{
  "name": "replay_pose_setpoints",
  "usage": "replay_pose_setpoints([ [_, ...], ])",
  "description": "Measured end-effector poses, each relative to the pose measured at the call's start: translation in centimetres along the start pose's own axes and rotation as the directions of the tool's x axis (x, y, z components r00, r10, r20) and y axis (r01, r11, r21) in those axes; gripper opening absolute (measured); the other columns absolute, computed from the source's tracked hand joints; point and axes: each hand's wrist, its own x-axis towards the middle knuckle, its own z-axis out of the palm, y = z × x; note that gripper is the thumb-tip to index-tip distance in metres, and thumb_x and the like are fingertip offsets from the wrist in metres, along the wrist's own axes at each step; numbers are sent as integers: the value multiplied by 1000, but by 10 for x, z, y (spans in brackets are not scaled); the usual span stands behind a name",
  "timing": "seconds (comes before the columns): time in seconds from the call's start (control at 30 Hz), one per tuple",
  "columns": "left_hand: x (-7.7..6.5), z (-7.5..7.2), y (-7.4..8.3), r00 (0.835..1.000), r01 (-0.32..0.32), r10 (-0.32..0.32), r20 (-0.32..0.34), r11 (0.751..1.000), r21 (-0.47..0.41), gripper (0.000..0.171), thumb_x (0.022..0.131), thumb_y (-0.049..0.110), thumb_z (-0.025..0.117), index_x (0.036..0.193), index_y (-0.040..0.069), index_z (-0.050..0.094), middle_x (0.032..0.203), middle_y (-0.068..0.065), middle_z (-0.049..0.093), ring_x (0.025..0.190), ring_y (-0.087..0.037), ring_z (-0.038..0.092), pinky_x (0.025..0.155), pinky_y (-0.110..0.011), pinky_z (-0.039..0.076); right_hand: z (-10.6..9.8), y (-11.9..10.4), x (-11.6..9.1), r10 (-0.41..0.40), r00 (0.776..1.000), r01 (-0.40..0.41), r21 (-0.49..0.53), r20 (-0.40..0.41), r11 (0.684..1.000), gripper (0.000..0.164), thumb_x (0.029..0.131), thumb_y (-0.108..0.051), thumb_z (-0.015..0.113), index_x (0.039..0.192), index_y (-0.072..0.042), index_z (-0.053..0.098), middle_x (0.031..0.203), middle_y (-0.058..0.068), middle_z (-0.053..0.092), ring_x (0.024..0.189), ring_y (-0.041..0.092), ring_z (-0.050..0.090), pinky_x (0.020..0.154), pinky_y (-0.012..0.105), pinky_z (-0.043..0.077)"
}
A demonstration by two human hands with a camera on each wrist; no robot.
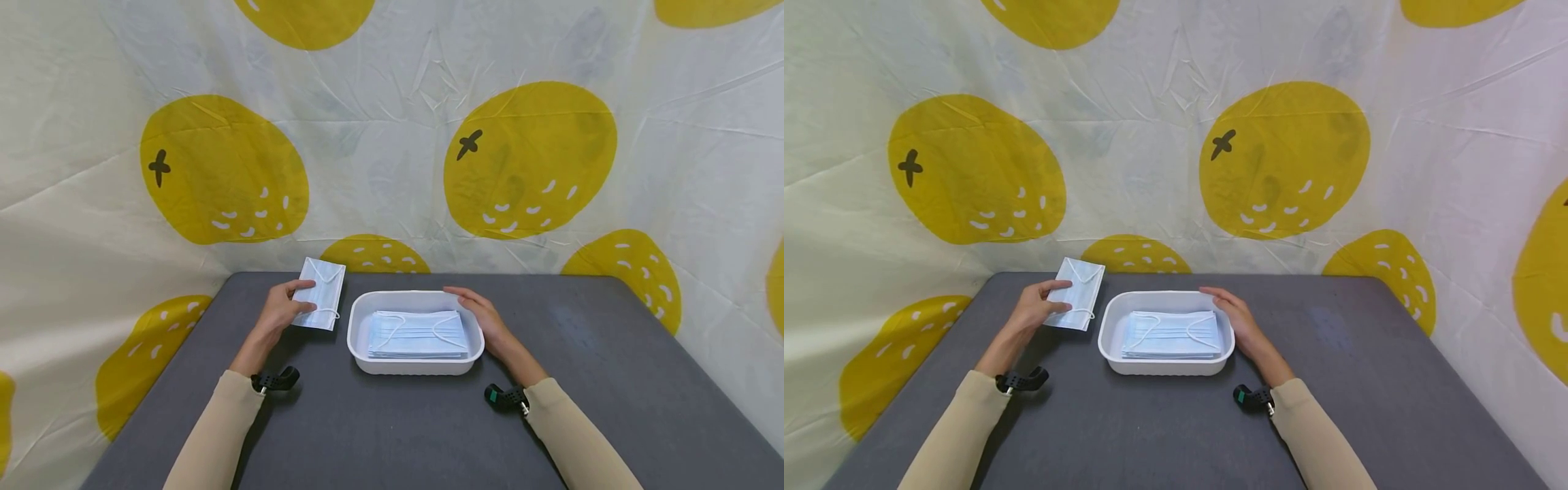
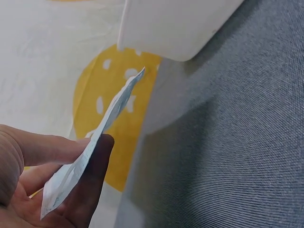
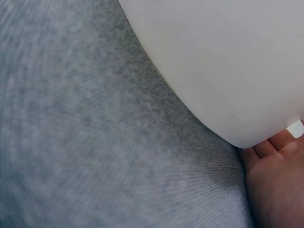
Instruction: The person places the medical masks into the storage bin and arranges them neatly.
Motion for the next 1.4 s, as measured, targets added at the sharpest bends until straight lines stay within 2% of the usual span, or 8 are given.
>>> replay_pose_setpoints([
  [0.5, -8, -3, 19, 999, -42, 42, -21, 999, 1, 55, 89, 3, 74, 143, 8, 62, 145, -18, 58, 115, -29, 58, 87, -26, 49, -1, 0, 0, -3, 1000, 3, -13, -5, 1000, 43, 111, -23, 44, 150, -7, 54, 157, 9, 51, 125, 3, 57, 99, 16, 48],
  [0.77, -13, -3, 27, 998, -57, 57, -27, 998, -14, 53, 89, 4, 73, 142, 10, 63, 145, -17, 57, 116, -30, 57, 89, -30, 48, -1, -2, 1, 11, 1000, -11, 0, -8, 1000, 42, 111, -18, 42, 149, -6, 54, 157, 12, 50, 125, 5, 57, 99, 15, 48],
  [1.03, -18, 0, 37, 998, -65, 64, -28, 998, -26, 53, 89, 5, 74, 140, 11, 64, 146, -17, 56, 119, -30, 55, 96, -35, 47, -2, -3, 2, 12, 1000, -12, 1, -3, 1000, 43, 111, -20, 43, 150, -5, 53, 158, 14, 48, 124, 2, 57, 100, 15, 47],
  [1.27, -21, 4, 45, 997, -74, 74, -21, 997, -23, 54, 89, 5, 75, 141, 11, 64, 146, -16, 56, 118, -29, 55, 94, -32, 48, -2, -4, 3, 15, 1000, -15, 6, 3, 1000, 42, 111, -18, 42, 150, -6, 54, 159, 15, 48, 128, 9, 57, 99, 16, 48],
  [1.4, -23, 5, 48, 997, -83, 82, -11, 996, -31, 54, 89, 4, 75, 142, 10, 63, 143, -16, 58, 116, -28, 57, 89, -28, 49, -1, -4, 3, 19, 1000, -19, 19, 0, 1000, 42, 111, -18, 42, 149, -5, 54, 159, 15, 48, 129, 12, 56, 99, 17, 49],
])
